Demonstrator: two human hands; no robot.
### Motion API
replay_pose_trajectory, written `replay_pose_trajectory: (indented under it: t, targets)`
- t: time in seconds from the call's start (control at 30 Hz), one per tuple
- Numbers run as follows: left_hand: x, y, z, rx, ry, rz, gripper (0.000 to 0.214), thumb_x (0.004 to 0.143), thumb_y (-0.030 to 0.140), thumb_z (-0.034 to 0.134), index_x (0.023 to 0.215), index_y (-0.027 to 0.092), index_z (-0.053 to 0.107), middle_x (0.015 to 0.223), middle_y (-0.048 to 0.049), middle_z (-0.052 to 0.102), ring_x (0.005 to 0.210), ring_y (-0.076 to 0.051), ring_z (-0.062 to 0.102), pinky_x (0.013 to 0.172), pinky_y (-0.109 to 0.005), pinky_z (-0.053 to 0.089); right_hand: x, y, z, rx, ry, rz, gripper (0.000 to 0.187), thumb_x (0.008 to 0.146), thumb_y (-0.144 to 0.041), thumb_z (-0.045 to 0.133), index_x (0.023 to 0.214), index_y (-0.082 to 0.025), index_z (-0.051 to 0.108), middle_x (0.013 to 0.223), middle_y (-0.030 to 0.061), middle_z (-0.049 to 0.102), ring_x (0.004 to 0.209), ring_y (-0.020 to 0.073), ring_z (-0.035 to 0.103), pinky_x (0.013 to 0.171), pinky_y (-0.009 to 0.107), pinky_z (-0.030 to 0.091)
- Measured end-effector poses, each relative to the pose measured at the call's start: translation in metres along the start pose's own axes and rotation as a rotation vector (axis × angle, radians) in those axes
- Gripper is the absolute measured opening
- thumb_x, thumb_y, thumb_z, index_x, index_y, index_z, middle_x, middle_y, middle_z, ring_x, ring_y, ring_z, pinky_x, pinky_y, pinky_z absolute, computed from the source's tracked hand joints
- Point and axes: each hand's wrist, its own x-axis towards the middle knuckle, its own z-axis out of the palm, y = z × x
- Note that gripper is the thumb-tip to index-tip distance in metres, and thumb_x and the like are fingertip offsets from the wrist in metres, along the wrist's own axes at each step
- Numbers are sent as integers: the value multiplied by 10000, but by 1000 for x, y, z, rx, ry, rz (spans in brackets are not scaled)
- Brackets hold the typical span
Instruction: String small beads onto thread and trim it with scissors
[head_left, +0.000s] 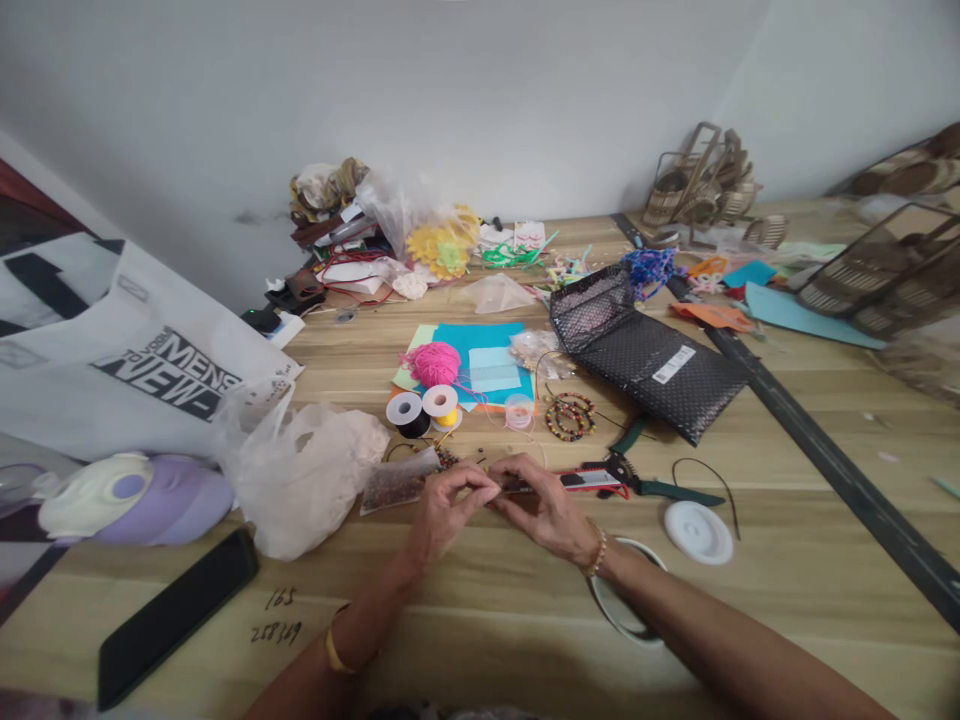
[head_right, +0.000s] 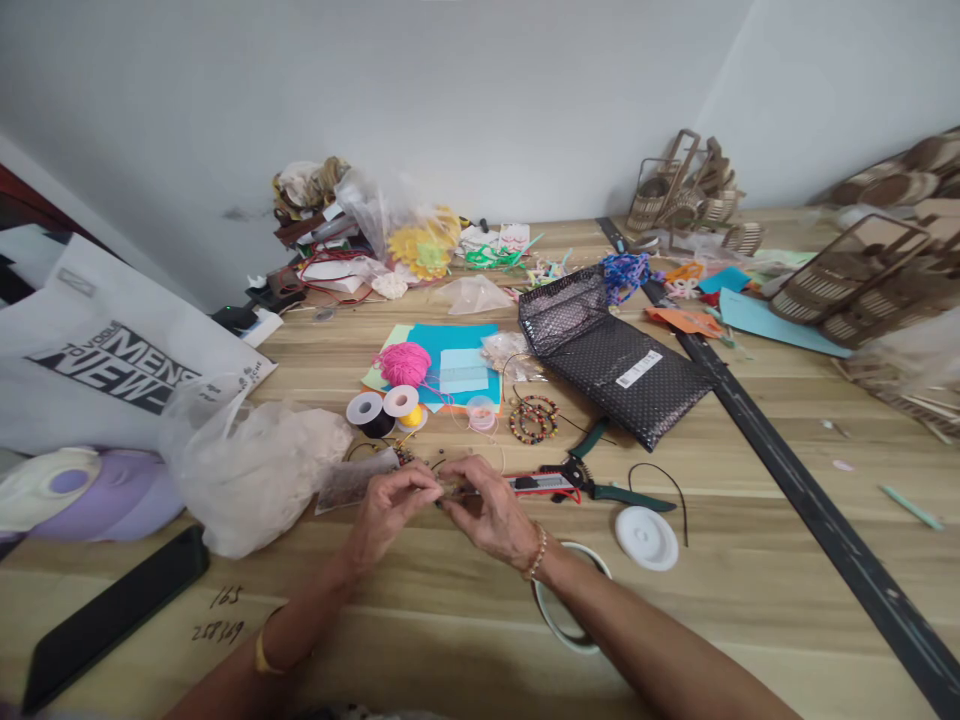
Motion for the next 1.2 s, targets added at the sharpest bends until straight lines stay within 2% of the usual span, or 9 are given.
replay_pose_trajectory:
  t: [0.23, 0.4, 0.6, 0.8, 0.97, 1.1, 1.2]
  targets:
    - [-1, 2, -1, -45, -36, -75, 165, 789, 267, 617, 683, 155, 678, 705, -43, 682, 703, -168, 605, 701, -260, 453, -1, 1, 2, 49, -27, 17, 193, 865, -214, 574, 1055, -186, 566, 960, 73, 630, 838, 163, 602, 743, 286, 505]
    - [-1, -2, -2, -18, -21, -64, 153, 797, 262, 618, 723, 149, 688, 738, -53, 700, 732, -175, 620, 724, -267, 464, -1, -3, 0, 172, -20, 154, 138, 874, -286, 574, 949, -170, 581, 842, 39, 634, 760, 139, 609, 703, 257, 504]
    - [2, -8, 0, 22, -4, 83, 146, 787, 256, 639, 720, 136, 688, 754, -66, 678, 752, -181, 612, 727, -284, 466, 3, -4, -3, 367, -28, 289, 233, 837, -386, 614, 904, -165, 582, 795, 38, 619, 725, 142, 588, 677, 261, 487]
    - [2, -12, 1, 92, 11, 177, 126, 800, 231, 634, 723, 145, 684, 755, -58, 652, 749, -171, 599, 721, -288, 457, 4, -3, -2, 473, -37, 336, 267, 789, -411, 665, 878, -169, 597, 745, 20, 613, 682, 138, 573, 654, 259, 466]
    - [2, -14, 1, 136, 39, 216, 107, 803, 214, 633, 742, 148, 690, 773, -50, 611, 762, -165, 583, 708, -281, 446, 7, -7, -2, 587, -91, 356, 271, 769, -408, 686, 865, -162, 628, 758, 21, 626, 687, 130, 569, 662, 253, 463]
    - [1, -15, 0, 150, 40, 236, 102, 806, 207, 630, 743, 153, 690, 774, -44, 598, 754, -159, 577, 700, -276, 444, 8, -7, -4, 647, -135, 423, 275, 755, -409, 699, 862, -160, 655, 661, -10, 606, 559, 92, 515, 557, 215, 434]
    - [1, -12, 1, 173, 37, 242, 104, 805, 205, 631, 730, 153, 682, 769, -44, 601, 766, -162, 580, 708, -276, 445, 7, -6, -5, 619, -115, 429, 263, 758, -411, 696, 814, -157, 655, 648, -8, 602, 533, 83, 490, 528, 207, 410]
